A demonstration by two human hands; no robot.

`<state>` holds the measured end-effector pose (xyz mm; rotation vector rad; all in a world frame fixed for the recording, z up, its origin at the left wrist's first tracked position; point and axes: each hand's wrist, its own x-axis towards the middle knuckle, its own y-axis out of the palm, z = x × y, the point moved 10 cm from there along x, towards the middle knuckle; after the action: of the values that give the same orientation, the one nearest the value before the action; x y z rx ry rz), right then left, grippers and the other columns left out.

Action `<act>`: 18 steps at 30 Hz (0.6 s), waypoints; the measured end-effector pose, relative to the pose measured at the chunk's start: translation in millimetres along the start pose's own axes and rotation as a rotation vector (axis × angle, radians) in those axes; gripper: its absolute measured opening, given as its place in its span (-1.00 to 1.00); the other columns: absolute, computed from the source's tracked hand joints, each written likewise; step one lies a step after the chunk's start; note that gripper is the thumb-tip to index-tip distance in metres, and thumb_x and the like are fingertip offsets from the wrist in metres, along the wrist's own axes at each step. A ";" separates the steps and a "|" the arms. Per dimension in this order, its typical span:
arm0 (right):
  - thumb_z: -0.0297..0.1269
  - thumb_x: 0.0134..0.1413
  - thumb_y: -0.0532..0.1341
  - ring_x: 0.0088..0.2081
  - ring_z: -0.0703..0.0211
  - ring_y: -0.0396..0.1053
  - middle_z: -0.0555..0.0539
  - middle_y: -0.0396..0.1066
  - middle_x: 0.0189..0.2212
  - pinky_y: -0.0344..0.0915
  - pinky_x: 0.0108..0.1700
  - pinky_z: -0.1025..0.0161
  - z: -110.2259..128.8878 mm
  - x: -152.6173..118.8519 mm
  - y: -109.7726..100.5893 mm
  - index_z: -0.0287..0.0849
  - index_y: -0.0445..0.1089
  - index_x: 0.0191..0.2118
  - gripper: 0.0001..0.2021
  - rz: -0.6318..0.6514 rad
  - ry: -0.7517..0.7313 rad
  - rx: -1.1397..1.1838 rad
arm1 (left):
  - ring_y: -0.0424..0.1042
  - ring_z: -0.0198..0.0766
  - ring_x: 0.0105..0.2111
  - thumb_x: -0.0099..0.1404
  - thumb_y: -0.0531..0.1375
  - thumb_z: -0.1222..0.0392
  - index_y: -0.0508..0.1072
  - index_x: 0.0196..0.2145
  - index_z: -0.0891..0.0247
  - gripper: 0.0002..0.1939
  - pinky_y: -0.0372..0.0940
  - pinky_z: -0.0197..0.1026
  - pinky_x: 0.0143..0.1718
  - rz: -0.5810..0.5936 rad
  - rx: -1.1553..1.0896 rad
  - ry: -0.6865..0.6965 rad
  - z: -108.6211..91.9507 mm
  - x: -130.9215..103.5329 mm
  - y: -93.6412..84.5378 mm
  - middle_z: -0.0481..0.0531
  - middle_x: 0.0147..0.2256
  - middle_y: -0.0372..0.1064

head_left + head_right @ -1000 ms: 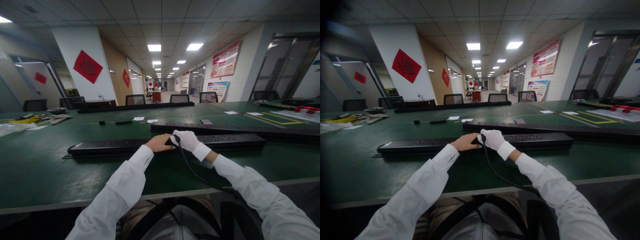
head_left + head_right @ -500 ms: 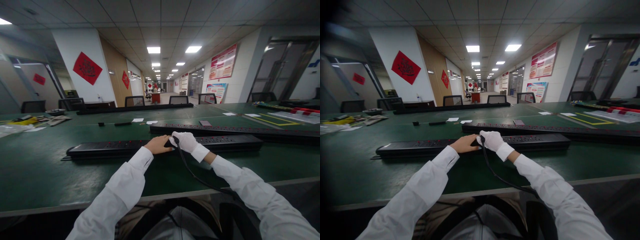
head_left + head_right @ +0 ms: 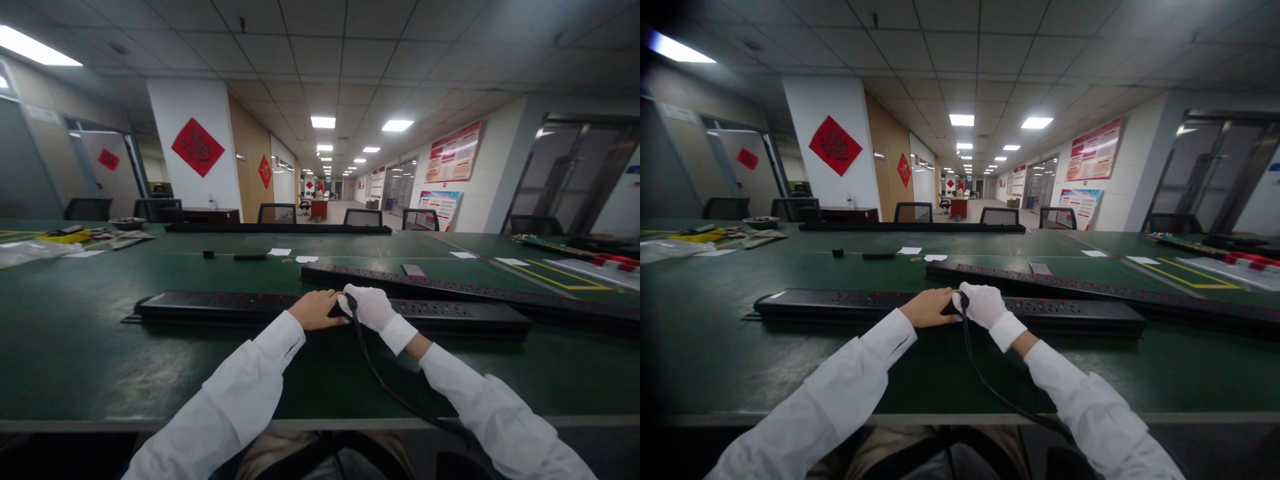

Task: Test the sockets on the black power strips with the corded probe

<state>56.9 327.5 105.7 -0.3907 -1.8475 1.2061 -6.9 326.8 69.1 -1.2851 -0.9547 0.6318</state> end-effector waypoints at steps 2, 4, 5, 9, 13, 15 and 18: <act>-0.04 0.15 -0.16 -0.39 0.22 0.38 -0.06 0.44 -0.44 0.04 -0.41 0.36 -0.5 -0.2 -0.7 -0.11 0.32 -0.30 -0.61 0.000 0.005 0.002 | 0.32 -0.06 -0.15 0.17 -0.08 -0.26 0.15 0.01 0.23 -0.39 0.18 -0.11 -0.16 -0.002 0.015 -0.007 -0.6 0.3 0.1 0.13 -0.15 0.29; -0.03 0.15 -0.15 -0.39 0.22 0.38 -0.06 0.44 -0.45 0.04 -0.41 0.36 -1.0 -0.2 -1.4 -0.10 0.32 -0.30 -0.62 -0.011 0.005 0.013 | 0.33 -0.05 -0.16 0.17 -0.09 -0.27 0.16 0.01 0.23 -0.39 0.18 -0.09 -0.17 -0.003 0.035 -0.005 -1.6 0.5 0.0 0.15 -0.16 0.29; -0.03 0.15 -0.15 -0.40 0.22 0.38 -0.06 0.44 -0.45 0.04 -0.41 0.36 -1.2 -0.2 -1.7 -0.10 0.32 -0.30 -0.62 -0.018 0.005 0.022 | 0.33 -0.04 -0.16 0.18 -0.10 -0.27 0.15 0.01 0.24 -0.38 0.18 -0.09 -0.18 -0.002 0.046 -0.001 -2.2 0.5 0.2 0.15 -0.16 0.29; -0.03 0.14 -0.15 -0.41 0.23 0.37 -0.06 0.44 -0.46 0.04 -0.42 0.37 -2.6 -0.4 -2.2 -0.12 0.32 -0.32 -0.62 -0.034 0.005 0.052 | 0.33 -0.04 -0.16 0.18 -0.12 -0.27 0.13 0.03 0.22 -0.37 0.19 -0.09 -0.17 -0.001 0.072 0.003 -3.2 0.8 0.8 0.14 -0.15 0.29; -0.06 0.14 -0.14 -0.40 0.24 0.38 -0.05 0.44 -0.45 0.05 -0.40 0.36 -2.1 -0.9 -3.5 -0.12 0.32 -0.31 -0.63 -0.032 -0.004 0.060 | 0.33 -0.06 -0.16 0.19 -0.10 -0.26 0.05 0.09 0.23 -0.35 0.19 -0.10 -0.17 -0.013 0.074 -0.001 -3.8 1.1 -0.7 0.14 -0.15 0.30; -0.07 0.15 -0.14 -0.41 0.24 0.38 -0.05 0.44 -0.44 0.04 -0.40 0.36 -1.6 -0.9 -4.8 -0.12 0.32 -0.32 -0.64 -0.036 -0.010 0.056 | 0.33 -0.06 -0.18 0.19 -0.09 -0.24 0.08 0.07 0.24 -0.36 0.19 -0.10 -0.17 -0.013 0.073 -0.001 -4.3 1.2 -1.3 0.14 -0.17 0.31; -0.08 0.15 -0.14 -0.43 0.24 0.37 -0.05 0.44 -0.46 0.03 -0.42 0.37 -1.3 -0.5 -6.1 -0.12 0.31 -0.35 -0.65 -0.041 -0.018 0.051 | 0.34 -0.08 -0.20 0.19 -0.07 -0.24 0.18 -0.02 0.24 -0.43 0.19 -0.11 -0.18 -0.009 0.064 0.001 -4.9 1.2 -1.8 0.13 -0.20 0.31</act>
<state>59.4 325.0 110.9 -0.3123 -1.8275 1.2301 -2.3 325.0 71.1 -1.2234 -0.9326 0.6497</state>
